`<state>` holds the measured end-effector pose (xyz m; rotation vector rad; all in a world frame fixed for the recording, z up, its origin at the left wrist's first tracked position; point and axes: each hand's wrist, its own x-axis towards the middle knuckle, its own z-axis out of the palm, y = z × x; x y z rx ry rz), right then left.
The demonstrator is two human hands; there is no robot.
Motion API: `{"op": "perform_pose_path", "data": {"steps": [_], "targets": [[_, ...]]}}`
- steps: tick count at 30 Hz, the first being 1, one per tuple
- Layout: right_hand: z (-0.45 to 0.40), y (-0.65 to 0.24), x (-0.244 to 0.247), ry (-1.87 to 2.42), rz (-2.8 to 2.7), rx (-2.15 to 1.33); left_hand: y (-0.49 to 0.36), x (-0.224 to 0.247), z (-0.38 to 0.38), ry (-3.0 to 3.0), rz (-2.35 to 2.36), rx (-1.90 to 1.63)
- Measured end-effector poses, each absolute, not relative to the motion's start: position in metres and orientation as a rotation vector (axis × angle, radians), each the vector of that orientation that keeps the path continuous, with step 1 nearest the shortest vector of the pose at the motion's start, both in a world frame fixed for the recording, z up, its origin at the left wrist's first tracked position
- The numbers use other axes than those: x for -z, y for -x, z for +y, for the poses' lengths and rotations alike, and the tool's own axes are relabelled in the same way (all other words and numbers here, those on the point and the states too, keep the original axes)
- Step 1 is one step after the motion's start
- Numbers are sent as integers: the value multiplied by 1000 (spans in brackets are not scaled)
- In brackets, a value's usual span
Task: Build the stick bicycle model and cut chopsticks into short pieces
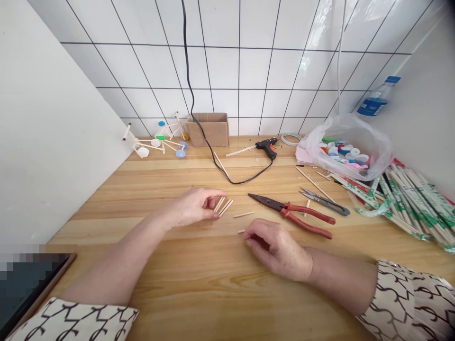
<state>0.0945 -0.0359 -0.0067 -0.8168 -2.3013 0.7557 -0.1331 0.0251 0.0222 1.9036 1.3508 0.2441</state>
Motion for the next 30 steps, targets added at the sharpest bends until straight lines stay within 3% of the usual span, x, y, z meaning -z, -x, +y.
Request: {"op": "perform_pose_path", "data": {"steps": [13,18,30], "targets": [[-36,-94,6,813,-2296,-763,135,-21,26,-1834,1349,-306],[-35,-94,6,808,-2296,-765,132,-16,28,-1773,1498,-447],[-37,-94,4,819,-2292,-766,123,-13,25,-1846,1696,-402]]}}
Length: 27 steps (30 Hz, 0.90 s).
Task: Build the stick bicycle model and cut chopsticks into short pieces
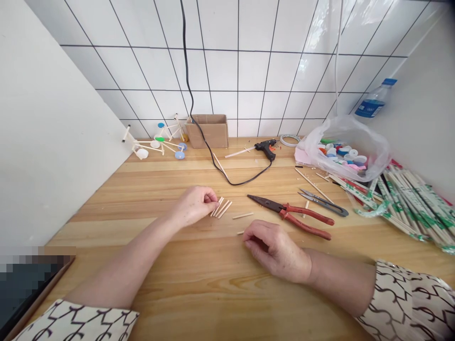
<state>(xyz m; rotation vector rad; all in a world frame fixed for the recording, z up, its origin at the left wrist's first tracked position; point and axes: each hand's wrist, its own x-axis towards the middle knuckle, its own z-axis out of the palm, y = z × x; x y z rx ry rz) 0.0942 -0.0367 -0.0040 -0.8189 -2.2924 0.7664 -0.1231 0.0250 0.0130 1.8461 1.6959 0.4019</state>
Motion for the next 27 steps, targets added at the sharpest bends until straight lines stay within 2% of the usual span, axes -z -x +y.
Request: {"op": "perform_pose_path", "data": {"steps": [17,22,27], "targets": [[-36,-95,3,816,-2286,-707,122,-11,23,-1933,1742,-351],[-24,-103,-5,1024,-2147,-549,118,-21,19,-2069,1816,-229],[-15,-110,-5,1151,-2252,-500,118,-24,19,-2058,1838,-293]]}}
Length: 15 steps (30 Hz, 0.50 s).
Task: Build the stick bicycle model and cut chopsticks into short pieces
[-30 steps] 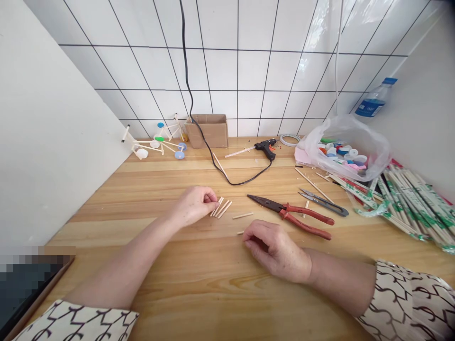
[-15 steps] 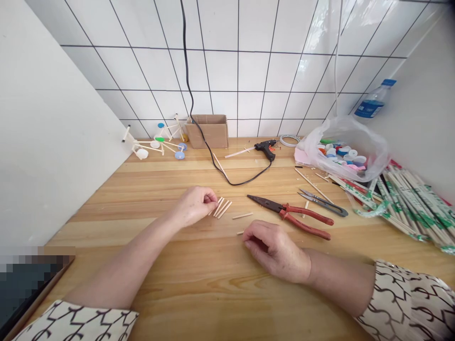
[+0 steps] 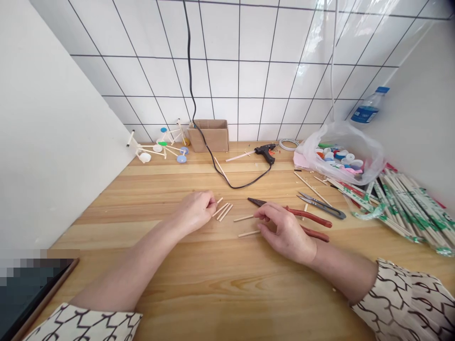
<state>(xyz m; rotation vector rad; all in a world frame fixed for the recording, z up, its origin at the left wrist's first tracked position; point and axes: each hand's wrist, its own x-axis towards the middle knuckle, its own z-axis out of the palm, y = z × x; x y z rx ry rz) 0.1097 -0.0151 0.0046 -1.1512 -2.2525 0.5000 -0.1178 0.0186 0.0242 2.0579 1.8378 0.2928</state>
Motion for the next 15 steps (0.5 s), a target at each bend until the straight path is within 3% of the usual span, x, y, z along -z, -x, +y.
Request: {"op": "perform_pose_path", "data": {"steps": [15], "targets": [[-17,-99,3,1085,-2527,-285,110,-19,10,-1876,1735,-775]]}}
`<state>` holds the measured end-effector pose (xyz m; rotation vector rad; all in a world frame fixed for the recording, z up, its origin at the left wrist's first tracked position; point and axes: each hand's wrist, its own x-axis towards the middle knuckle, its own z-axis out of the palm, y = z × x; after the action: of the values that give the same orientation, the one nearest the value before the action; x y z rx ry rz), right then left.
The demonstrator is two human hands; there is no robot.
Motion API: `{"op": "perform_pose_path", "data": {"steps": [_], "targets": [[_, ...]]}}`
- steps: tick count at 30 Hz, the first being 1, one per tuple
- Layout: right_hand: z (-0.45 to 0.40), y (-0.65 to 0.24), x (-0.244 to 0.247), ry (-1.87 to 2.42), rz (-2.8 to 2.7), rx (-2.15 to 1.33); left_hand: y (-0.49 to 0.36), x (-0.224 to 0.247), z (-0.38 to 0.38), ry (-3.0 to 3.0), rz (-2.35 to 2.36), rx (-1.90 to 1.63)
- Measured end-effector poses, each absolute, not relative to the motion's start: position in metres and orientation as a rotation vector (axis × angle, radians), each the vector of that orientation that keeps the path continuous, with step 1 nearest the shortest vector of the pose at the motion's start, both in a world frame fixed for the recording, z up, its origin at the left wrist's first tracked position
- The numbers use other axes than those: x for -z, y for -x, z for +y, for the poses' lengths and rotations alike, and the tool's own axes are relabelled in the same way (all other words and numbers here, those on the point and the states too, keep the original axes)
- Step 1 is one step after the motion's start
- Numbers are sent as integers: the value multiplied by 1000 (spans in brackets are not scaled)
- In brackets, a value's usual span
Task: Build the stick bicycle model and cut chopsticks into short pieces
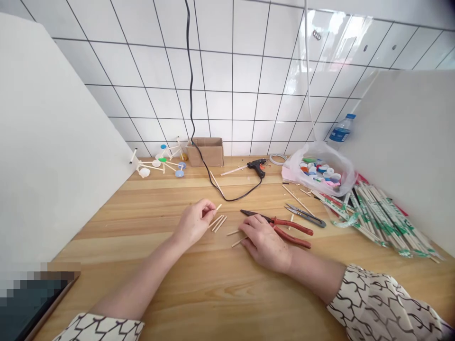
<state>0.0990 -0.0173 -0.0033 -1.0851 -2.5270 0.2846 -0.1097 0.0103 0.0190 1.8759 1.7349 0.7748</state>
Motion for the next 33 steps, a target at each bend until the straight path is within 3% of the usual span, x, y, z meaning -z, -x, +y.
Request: {"op": "perform_pose_path", "data": {"steps": [6,12,20,25,33], "targets": [[-6,-94,13,1011,-2528,-189,88,-29,-2,-1613,1453,-1074],[4,-85,14,1018,-2521,-158,54,-39,-25,-1266,1237,-1027],[5,-120,-45,1109,-2455,-73,38,-29,-56,-948,1101,-1168],[10,-173,-63,1373,-2349,-153,33,-25,-70,-707,1035,-1021],[17,-213,-37,1490,-2514,-394,29,-4,-76,-717,916,-781]]}}
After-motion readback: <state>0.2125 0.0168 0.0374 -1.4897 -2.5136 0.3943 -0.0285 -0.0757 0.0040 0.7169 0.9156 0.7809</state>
